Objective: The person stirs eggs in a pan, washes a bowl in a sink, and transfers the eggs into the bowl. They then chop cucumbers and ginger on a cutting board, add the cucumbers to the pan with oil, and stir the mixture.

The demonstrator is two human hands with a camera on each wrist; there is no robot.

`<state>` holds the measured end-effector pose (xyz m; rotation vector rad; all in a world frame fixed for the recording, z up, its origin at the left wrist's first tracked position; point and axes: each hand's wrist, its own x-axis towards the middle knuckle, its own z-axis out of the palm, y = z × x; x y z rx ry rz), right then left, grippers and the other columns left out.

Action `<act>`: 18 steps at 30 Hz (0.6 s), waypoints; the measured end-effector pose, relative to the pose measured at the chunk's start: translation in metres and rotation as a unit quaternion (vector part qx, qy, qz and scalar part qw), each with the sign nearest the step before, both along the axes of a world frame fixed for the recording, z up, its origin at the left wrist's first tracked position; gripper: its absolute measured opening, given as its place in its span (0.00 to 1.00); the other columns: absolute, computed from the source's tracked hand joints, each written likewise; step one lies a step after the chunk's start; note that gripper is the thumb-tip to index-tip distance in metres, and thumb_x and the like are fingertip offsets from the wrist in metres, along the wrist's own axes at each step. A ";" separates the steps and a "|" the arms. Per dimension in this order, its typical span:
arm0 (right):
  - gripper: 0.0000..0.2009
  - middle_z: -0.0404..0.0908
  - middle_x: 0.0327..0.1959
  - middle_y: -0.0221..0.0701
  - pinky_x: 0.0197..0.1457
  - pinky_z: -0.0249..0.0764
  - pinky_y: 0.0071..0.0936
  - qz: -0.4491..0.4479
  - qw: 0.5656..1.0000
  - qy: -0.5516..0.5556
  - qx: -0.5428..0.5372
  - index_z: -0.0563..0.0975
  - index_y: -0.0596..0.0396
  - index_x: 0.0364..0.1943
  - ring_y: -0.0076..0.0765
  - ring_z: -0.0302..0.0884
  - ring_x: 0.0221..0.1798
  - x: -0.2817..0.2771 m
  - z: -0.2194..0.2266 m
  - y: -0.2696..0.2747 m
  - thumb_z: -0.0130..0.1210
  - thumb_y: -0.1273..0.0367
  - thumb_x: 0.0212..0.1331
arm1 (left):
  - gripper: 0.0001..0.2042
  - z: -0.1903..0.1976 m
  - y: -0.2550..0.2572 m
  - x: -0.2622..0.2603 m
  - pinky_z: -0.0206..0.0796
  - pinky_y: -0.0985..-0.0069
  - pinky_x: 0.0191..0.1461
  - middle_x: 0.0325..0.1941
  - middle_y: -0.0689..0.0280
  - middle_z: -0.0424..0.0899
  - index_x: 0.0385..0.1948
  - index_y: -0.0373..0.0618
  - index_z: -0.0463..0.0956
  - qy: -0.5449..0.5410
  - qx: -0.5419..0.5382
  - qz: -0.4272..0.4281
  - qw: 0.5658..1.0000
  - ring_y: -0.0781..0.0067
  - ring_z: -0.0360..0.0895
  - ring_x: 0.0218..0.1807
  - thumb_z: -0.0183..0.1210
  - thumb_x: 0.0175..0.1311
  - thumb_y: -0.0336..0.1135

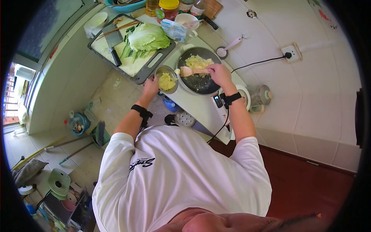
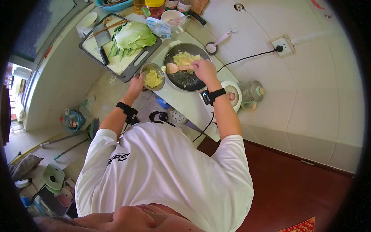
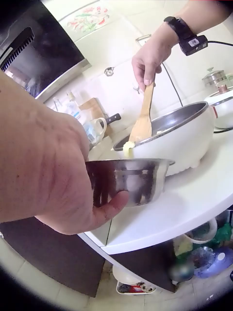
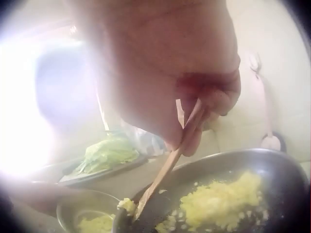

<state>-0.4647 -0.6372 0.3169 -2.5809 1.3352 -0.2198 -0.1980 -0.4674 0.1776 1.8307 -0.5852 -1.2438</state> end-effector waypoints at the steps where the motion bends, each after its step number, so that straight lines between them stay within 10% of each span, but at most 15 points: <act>1: 0.07 0.85 0.33 0.34 0.43 0.77 0.41 0.002 1.000 0.003 0.000 0.86 0.43 0.34 0.46 0.79 0.40 0.002 0.010 0.008 0.57 0.67 0.56 | 0.27 -0.003 -0.002 -0.003 0.68 0.62 0.54 0.50 0.43 0.80 0.59 0.37 0.71 -0.035 -0.015 0.007 0.999 0.49 0.79 0.50 0.46 0.70 0.51; 9: 0.09 0.81 0.29 0.30 0.40 0.75 0.41 0.066 0.986 -0.014 -0.153 0.86 0.44 0.33 0.43 0.76 0.40 0.022 0.077 0.061 0.56 0.73 0.54 | 0.27 -0.022 -0.001 -0.001 0.59 0.60 0.66 0.57 0.39 0.76 0.60 0.38 0.70 -0.063 -0.047 0.007 0.997 0.40 0.69 0.64 0.43 0.70 0.50; 18: 0.07 0.85 0.32 0.35 0.42 0.77 0.42 -0.093 0.993 0.037 -0.060 0.87 0.41 0.34 0.48 0.81 0.39 -0.036 0.013 0.001 0.58 0.66 0.56 | 0.27 -0.073 0.019 0.008 0.71 0.59 0.53 0.49 0.42 0.81 0.55 0.30 0.70 -0.050 -0.053 0.074 0.995 0.43 0.80 0.50 0.44 0.70 0.50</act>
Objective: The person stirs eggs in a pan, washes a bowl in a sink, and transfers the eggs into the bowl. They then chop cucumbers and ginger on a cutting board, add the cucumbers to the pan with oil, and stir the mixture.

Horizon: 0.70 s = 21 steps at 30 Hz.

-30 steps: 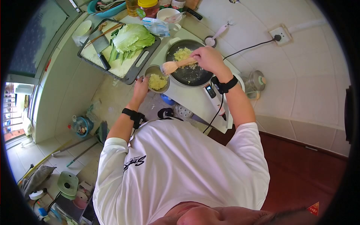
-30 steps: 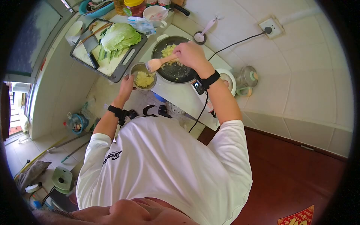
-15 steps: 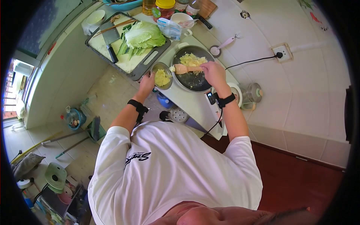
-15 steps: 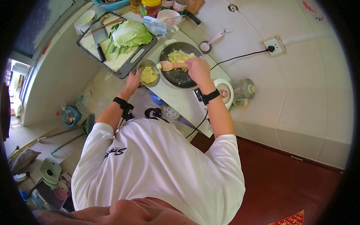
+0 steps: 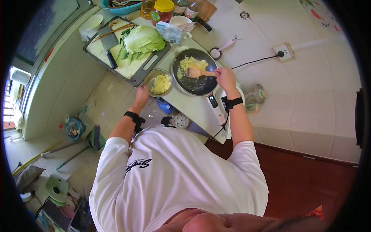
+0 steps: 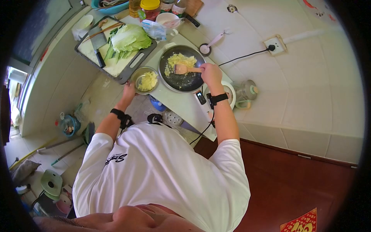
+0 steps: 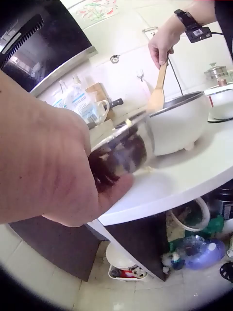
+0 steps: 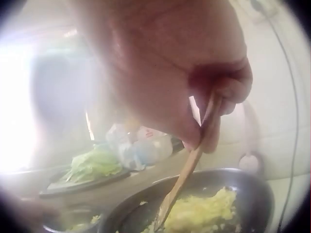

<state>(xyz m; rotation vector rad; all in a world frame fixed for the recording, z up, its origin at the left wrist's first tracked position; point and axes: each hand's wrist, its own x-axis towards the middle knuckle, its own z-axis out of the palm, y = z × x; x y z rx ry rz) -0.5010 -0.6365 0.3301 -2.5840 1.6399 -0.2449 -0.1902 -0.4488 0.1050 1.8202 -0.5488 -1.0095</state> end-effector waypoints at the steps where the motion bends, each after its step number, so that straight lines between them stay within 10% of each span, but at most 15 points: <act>1: 0.07 0.85 0.32 0.35 0.42 0.77 0.42 -0.004 1.000 0.000 -0.002 0.87 0.41 0.34 0.48 0.81 0.39 -0.010 0.002 -0.009 0.58 0.66 0.56 | 0.26 0.031 0.012 -0.002 0.71 0.66 0.41 0.46 0.51 0.81 0.56 0.33 0.70 0.080 0.007 0.007 0.997 0.58 0.80 0.44 0.45 0.71 0.50; 2: 0.07 0.86 0.33 0.36 0.42 0.77 0.43 -0.044 0.999 -0.003 -0.007 0.87 0.40 0.33 0.49 0.82 0.39 -0.021 0.006 -0.018 0.58 0.66 0.56 | 0.25 0.051 0.024 -0.006 0.72 0.73 0.30 0.44 0.60 0.80 0.57 0.36 0.70 0.159 0.016 0.013 0.987 0.72 0.80 0.39 0.45 0.72 0.50; 8: 0.09 0.86 0.34 0.38 0.43 0.78 0.41 -0.156 0.986 0.041 0.041 0.86 0.44 0.36 0.48 0.84 0.39 -0.080 0.005 -0.065 0.58 0.63 0.56 | 0.21 0.055 0.049 -0.015 0.62 0.77 0.21 0.26 0.68 0.73 0.43 0.37 0.72 0.130 -0.028 0.019 0.991 0.79 0.68 0.22 0.45 0.74 0.51; 21: 0.09 0.86 0.35 0.37 0.45 0.77 0.35 0.026 0.964 -0.111 0.241 0.87 0.45 0.36 0.41 0.84 0.41 -0.036 -0.112 -0.110 0.57 0.64 0.55 | 0.21 0.066 0.067 -0.051 0.69 0.76 0.25 0.30 0.65 0.76 0.43 0.36 0.73 0.087 -0.005 0.108 0.990 0.75 0.74 0.28 0.45 0.74 0.49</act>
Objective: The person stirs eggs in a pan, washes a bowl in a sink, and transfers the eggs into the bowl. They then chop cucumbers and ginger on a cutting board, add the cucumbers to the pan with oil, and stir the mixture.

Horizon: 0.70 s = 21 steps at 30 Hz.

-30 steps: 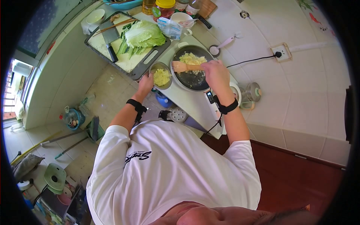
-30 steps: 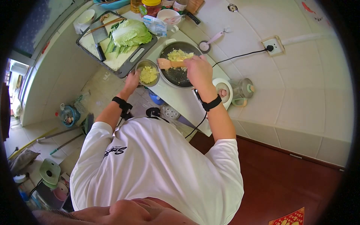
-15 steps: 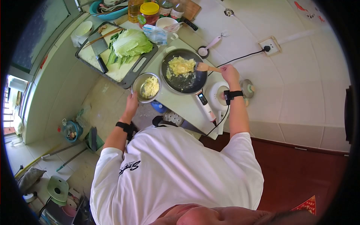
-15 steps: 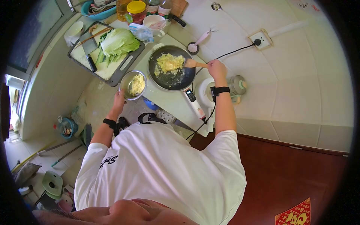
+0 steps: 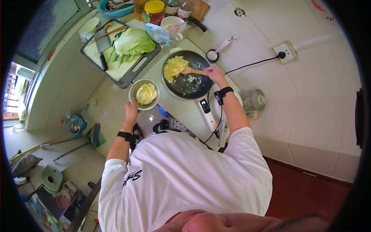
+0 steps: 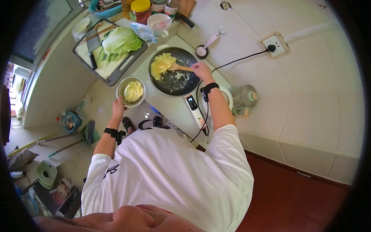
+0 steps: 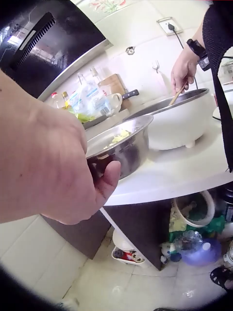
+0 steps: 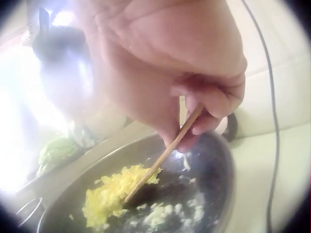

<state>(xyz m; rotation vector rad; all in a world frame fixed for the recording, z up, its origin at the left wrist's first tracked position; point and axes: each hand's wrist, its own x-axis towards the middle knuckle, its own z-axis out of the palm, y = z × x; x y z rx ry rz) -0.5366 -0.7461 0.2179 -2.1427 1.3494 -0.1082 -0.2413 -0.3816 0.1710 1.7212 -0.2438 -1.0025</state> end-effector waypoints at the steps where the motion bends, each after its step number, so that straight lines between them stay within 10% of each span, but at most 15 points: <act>1: 0.09 0.86 0.36 0.36 0.45 0.77 0.35 0.004 1.000 -0.005 -0.006 0.87 0.46 0.37 0.40 0.84 0.41 0.009 -0.001 0.007 0.57 0.64 0.55 | 0.21 0.002 0.000 -0.001 0.70 0.76 0.26 0.31 0.65 0.77 0.44 0.36 0.73 0.006 -0.001 0.010 1.000 0.75 0.75 0.29 0.45 0.74 0.49; 21: 0.09 0.85 0.36 0.36 0.44 0.75 0.34 0.063 0.997 -0.025 -0.026 0.85 0.45 0.40 0.40 0.82 0.40 0.012 0.020 0.044 0.56 0.67 0.58 | 0.22 0.016 -0.047 0.017 0.76 0.71 0.30 0.36 0.59 0.79 0.46 0.30 0.70 -0.071 0.057 -0.098 0.991 0.70 0.78 0.32 0.44 0.73 0.47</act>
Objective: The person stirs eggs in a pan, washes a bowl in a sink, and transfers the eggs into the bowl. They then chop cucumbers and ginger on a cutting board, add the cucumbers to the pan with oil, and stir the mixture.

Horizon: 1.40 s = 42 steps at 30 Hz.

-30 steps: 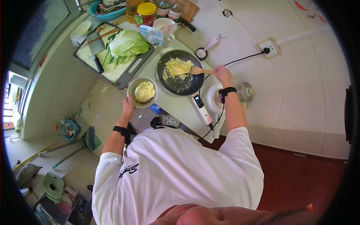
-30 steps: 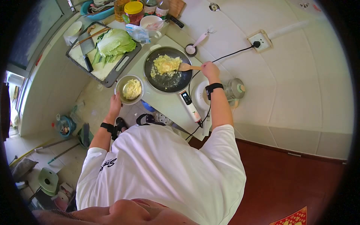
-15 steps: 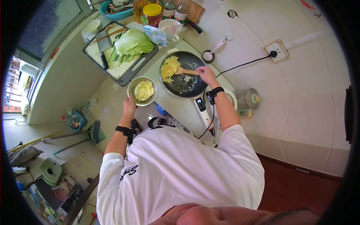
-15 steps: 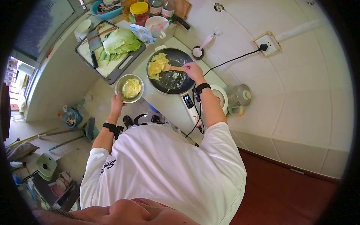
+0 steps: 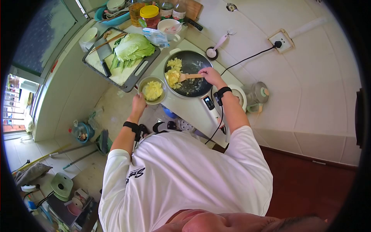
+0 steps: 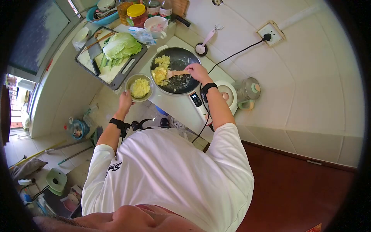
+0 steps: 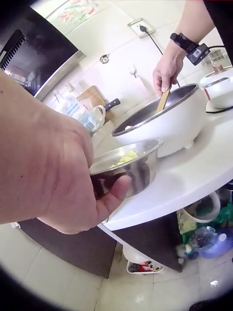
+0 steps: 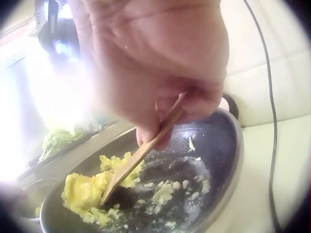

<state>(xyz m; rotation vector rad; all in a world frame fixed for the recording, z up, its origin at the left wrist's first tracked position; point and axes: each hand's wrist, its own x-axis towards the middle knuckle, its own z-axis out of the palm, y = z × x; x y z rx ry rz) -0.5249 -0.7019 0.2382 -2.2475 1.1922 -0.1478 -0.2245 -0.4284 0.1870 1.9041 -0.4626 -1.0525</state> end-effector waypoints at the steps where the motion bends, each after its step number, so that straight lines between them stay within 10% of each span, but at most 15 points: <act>1: 0.09 0.85 0.35 0.36 0.44 0.75 0.34 -0.002 1.000 -0.012 0.013 0.85 0.45 0.40 0.40 0.82 0.39 0.000 0.000 0.002 0.56 0.68 0.58 | 0.23 0.000 -0.001 0.001 0.76 0.71 0.30 0.37 0.58 0.79 0.48 0.29 0.70 0.002 0.006 -0.002 1.000 0.69 0.78 0.32 0.44 0.73 0.47; 9: 0.09 0.84 0.33 0.36 0.41 0.72 0.33 0.024 0.995 -0.060 0.072 0.85 0.47 0.40 0.38 0.79 0.36 -0.012 -0.008 -0.004 0.57 0.69 0.58 | 0.24 0.013 -0.007 0.002 0.74 0.67 0.26 0.27 0.48 0.81 0.41 0.21 0.72 -0.084 -0.007 -0.015 0.996 0.59 0.82 0.22 0.43 0.73 0.44; 15: 0.08 0.83 0.30 0.34 0.40 0.72 0.33 0.059 0.993 -0.036 -0.095 0.85 0.46 0.39 0.39 0.79 0.33 0.000 0.001 0.007 0.58 0.69 0.58 | 0.24 0.020 -0.013 0.007 0.74 0.59 0.34 0.27 0.41 0.81 0.37 0.22 0.75 -0.145 0.009 -0.057 0.988 0.52 0.83 0.24 0.42 0.71 0.44; 23: 0.08 0.85 0.31 0.35 0.41 0.73 0.30 0.031 0.996 -0.079 0.035 0.85 0.50 0.41 0.33 0.80 0.33 -0.013 0.005 0.004 0.58 0.70 0.59 | 0.23 0.031 -0.016 0.009 0.68 0.51 0.51 0.36 0.37 0.81 0.37 0.28 0.78 -0.185 0.053 -0.111 0.975 0.37 0.79 0.45 0.41 0.69 0.45; 32: 0.06 0.84 0.33 0.32 0.43 0.75 0.39 0.040 0.983 0.002 -0.177 0.86 0.45 0.34 0.42 0.78 0.40 0.035 0.117 0.075 0.59 0.68 0.55 | 0.23 0.020 -0.021 0.017 0.72 0.55 0.42 0.23 0.46 0.82 0.35 0.27 0.77 -0.180 0.028 -0.123 0.976 0.45 0.83 0.31 0.42 0.69 0.44; 42: 0.06 0.82 0.30 0.27 0.41 0.74 0.37 0.094 0.946 0.090 -0.296 0.86 0.45 0.33 0.40 0.76 0.41 0.081 0.146 0.143 0.58 0.70 0.55 | 0.22 -0.048 -0.003 0.015 0.73 0.58 0.39 0.25 0.44 0.81 0.38 0.25 0.76 -0.032 -0.021 -0.094 0.995 0.50 0.83 0.28 0.44 0.68 0.42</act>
